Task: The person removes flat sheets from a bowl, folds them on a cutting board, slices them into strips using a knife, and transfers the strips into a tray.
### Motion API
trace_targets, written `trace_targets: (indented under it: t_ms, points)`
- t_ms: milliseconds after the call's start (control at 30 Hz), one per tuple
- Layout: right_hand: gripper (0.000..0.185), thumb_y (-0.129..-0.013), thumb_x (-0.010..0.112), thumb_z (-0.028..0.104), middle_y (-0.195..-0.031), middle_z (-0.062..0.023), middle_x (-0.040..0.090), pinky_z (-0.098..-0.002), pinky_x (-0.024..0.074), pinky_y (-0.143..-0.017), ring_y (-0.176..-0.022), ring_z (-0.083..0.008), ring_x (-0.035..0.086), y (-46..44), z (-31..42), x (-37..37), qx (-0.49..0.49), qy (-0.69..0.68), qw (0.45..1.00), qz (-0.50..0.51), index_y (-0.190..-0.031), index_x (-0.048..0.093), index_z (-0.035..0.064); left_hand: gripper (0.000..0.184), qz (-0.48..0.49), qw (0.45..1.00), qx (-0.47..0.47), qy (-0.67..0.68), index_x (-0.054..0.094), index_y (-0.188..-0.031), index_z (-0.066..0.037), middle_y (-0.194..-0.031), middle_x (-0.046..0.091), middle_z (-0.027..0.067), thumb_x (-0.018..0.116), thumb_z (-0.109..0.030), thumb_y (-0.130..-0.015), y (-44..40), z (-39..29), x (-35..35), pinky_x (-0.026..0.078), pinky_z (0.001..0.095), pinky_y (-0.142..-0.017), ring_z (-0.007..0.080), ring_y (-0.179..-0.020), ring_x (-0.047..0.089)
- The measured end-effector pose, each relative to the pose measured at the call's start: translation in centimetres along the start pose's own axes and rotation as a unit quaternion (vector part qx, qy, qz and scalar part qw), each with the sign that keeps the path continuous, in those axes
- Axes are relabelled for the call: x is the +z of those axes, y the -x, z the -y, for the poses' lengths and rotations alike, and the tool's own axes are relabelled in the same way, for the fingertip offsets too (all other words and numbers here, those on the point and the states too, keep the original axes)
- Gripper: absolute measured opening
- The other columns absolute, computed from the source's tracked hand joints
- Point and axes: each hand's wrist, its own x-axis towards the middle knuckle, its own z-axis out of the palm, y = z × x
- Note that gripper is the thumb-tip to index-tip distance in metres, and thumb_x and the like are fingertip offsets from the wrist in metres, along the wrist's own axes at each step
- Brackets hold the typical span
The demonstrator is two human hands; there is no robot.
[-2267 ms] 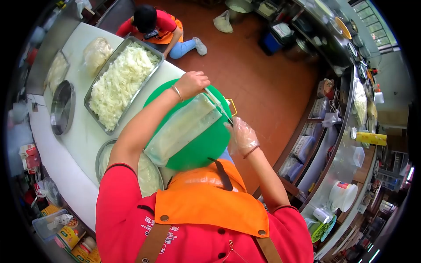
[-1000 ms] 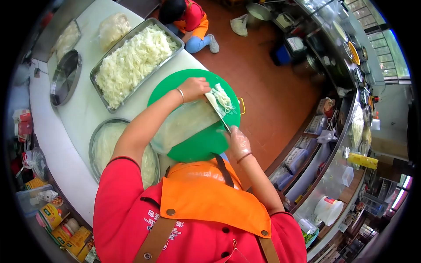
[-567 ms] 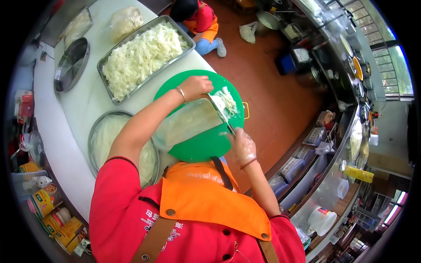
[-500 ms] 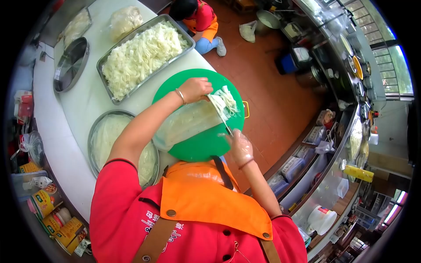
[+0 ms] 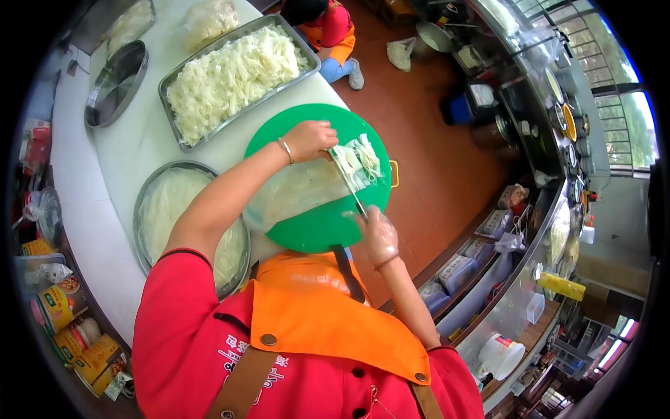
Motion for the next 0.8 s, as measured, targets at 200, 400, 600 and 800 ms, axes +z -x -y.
trace_targets:
  t_ms: [200,400,600,800]
  points:
    - [0.027,-0.097,0.057,0.033,-0.092,-0.0244,0.066,-0.0519,0.05,-0.071,-0.084,-0.045,0.063,-1.6,1.4,-0.3,0.036,-0.009,0.999,0.016,-0.098,0.051,0.0066,0.025,-0.035,0.999,0.002,-0.006,0.058,-0.078,-0.013,-0.084,0.06,0.0024,0.079,-0.023,-0.069,0.5,0.2,-1.3,0.053,0.0379,-0.076,0.0246,-0.091,0.061]
    - [0.029,-0.097,0.057,0.035,-0.093,-0.0234,0.066,-0.0538,0.0498,-0.071,-0.082,-0.0462,0.063,-1.0,2.4,-0.2,0.026,0.025,0.999,0.04,-0.1,0.05,0.0063,0.024,-0.017,1.0,-0.012,0.004,0.059,-0.078,-0.013,-0.084,0.06,0.0018,0.079,-0.02,-0.068,2.3,-0.9,-0.9,0.053,0.0366,-0.077,0.0238,-0.091,0.06]
    - [0.029,-0.095,0.061,0.033,-0.09,-0.0246,0.066,-0.0541,0.0499,-0.069,-0.079,-0.0461,0.063,-0.5,1.2,3.1,0.017,0.022,0.999,0.015,-0.1,0.05,0.0063,0.023,-0.026,0.999,-0.02,-0.007,0.059,-0.079,-0.012,-0.084,0.06,0.0031,0.077,-0.018,-0.068,2.9,0.1,0.1,0.053,0.0368,-0.077,0.0251,-0.09,0.06]
    - [0.03,-0.096,0.059,0.035,-0.086,-0.0247,0.065,-0.0544,0.0487,-0.066,-0.077,-0.0462,0.062,-1.5,1.4,3.4,0.021,-0.005,0.999,0.039,-0.1,0.049,0.0062,0.024,-0.003,0.999,-0.036,-0.041,0.058,-0.079,-0.012,-0.084,0.059,0.0033,0.078,-0.022,-0.069,3.4,1.4,1.1,0.053,0.0373,-0.078,0.0256,-0.09,0.059]
